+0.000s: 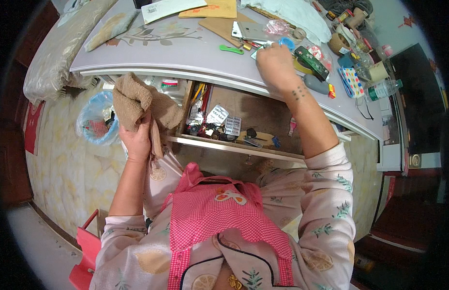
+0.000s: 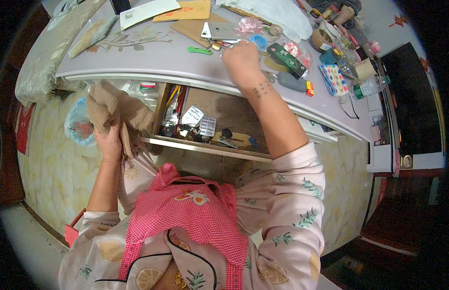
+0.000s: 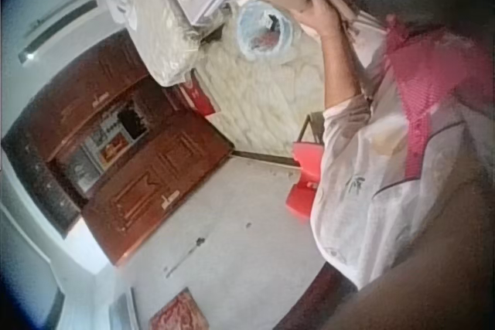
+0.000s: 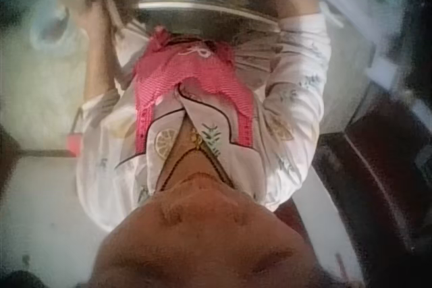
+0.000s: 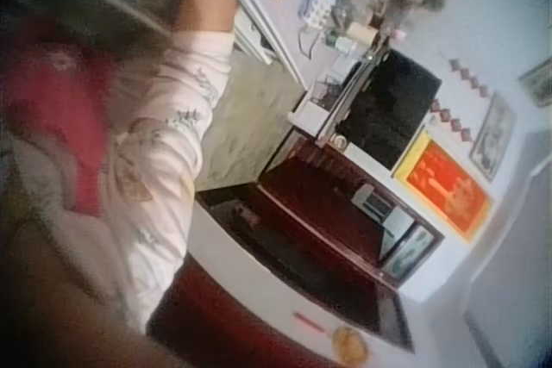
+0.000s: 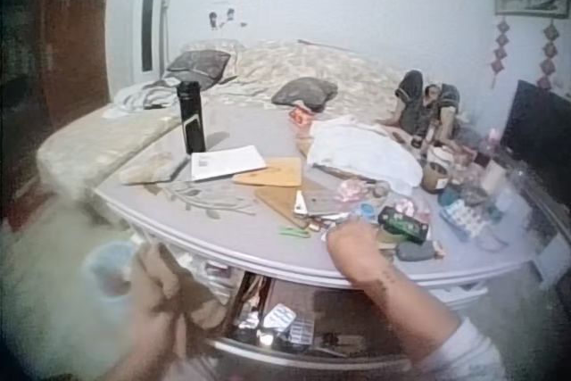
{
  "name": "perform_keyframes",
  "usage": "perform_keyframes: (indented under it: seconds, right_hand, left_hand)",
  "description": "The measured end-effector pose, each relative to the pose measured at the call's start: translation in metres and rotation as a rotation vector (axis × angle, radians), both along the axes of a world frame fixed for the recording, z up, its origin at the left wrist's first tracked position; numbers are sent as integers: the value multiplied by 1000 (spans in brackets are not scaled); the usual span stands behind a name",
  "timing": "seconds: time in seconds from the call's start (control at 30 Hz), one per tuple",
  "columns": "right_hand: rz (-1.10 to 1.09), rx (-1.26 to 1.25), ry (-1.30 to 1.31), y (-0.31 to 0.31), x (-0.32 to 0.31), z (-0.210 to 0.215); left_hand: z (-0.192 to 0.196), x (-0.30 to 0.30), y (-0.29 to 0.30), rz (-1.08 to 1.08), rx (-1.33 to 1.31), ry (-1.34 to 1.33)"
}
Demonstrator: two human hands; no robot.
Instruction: The person sits on the floor and transfers various small items from a cluttered tabletop into an open drawer, including pens, a tape dispenser, a stapler, a phone, and envelopes. After moving the items, the person wipes the tabletop with a cloth.
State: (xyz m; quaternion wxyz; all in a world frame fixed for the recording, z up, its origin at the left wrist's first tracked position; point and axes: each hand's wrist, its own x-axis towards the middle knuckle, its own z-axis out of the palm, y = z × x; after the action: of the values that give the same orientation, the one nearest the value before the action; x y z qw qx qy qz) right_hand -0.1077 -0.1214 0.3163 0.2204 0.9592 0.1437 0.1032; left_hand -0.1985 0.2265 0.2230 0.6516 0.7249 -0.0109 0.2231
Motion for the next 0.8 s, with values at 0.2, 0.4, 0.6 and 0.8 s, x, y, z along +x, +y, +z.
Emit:
perform_keyframes:
  seconds: [0.2, 0.4, 0.6, 0.8]
  right_hand:
    - [271, 425, -47, 4, -25, -15]
    - [478, 524, -77, 0, -51, -17]
    - [511, 616, -295, -16, -58, -24]
    - [270, 823, 112, 6, -93, -34]
  left_hand:
    - [-2, 2, 0, -10, -3, 3]
    - [-2, 1, -2, 1, -11, -24]
    - [-1, 0, 0, -39, -12, 4]
    - [-3, -1, 1, -16, 15, -24]
